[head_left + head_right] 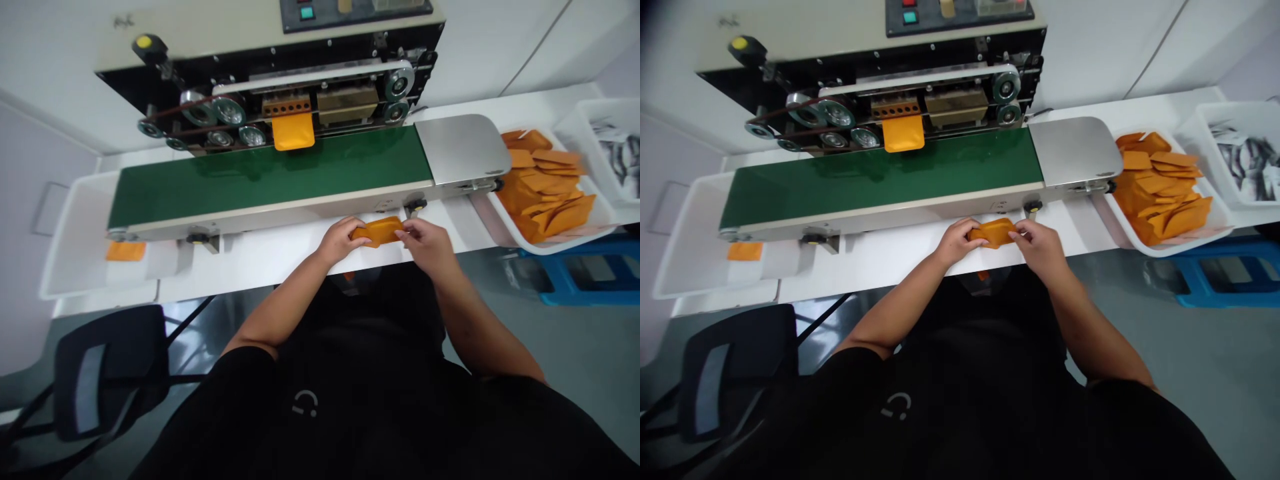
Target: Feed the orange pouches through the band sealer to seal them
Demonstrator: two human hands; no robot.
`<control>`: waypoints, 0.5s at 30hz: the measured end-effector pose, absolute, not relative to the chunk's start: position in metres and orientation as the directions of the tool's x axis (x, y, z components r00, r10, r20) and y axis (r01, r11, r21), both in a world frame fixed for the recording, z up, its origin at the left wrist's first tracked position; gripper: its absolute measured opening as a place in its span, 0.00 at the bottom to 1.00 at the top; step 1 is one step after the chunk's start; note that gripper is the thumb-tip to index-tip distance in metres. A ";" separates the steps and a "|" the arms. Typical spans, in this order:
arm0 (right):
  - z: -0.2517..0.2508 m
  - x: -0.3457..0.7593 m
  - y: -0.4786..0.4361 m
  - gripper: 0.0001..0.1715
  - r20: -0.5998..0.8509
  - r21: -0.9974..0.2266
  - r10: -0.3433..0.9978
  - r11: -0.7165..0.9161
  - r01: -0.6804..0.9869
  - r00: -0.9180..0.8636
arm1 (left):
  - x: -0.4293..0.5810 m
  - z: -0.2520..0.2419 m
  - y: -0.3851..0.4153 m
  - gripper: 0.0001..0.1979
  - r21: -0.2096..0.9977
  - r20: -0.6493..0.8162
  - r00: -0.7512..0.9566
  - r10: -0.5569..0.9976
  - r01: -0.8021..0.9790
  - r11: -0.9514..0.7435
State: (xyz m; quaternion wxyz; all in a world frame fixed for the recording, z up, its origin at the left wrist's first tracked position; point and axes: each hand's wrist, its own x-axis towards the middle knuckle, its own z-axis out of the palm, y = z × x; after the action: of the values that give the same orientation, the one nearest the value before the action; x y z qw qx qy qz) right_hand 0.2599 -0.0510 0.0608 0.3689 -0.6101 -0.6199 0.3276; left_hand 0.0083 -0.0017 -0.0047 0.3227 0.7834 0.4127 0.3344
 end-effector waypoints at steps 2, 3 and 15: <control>0.088 0.274 -0.043 0.11 0.046 -0.917 0.997 0.017 0.399 0.064 | 0.009 -0.006 -0.001 0.14 0.788 0.264 0.436 0.860 0.416 -0.453; 0.102 0.280 -0.035 0.12 0.035 -0.948 0.995 0.003 0.318 0.095 | 0.009 -0.007 -0.001 0.14 0.790 0.264 0.436 0.861 0.415 -0.452; 0.179 0.297 0.093 0.17 -0.249 -0.968 0.930 -0.245 -0.051 0.271 | 0.008 -0.007 0.000 0.14 0.794 0.255 0.445 0.859 0.411 -0.448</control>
State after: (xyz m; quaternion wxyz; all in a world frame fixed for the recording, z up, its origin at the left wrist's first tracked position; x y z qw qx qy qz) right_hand 0.2967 0.0930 0.1794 0.5018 -0.6193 -0.3546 0.4888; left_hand 0.0084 0.0001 -0.0069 0.3333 0.7819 0.4058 0.3360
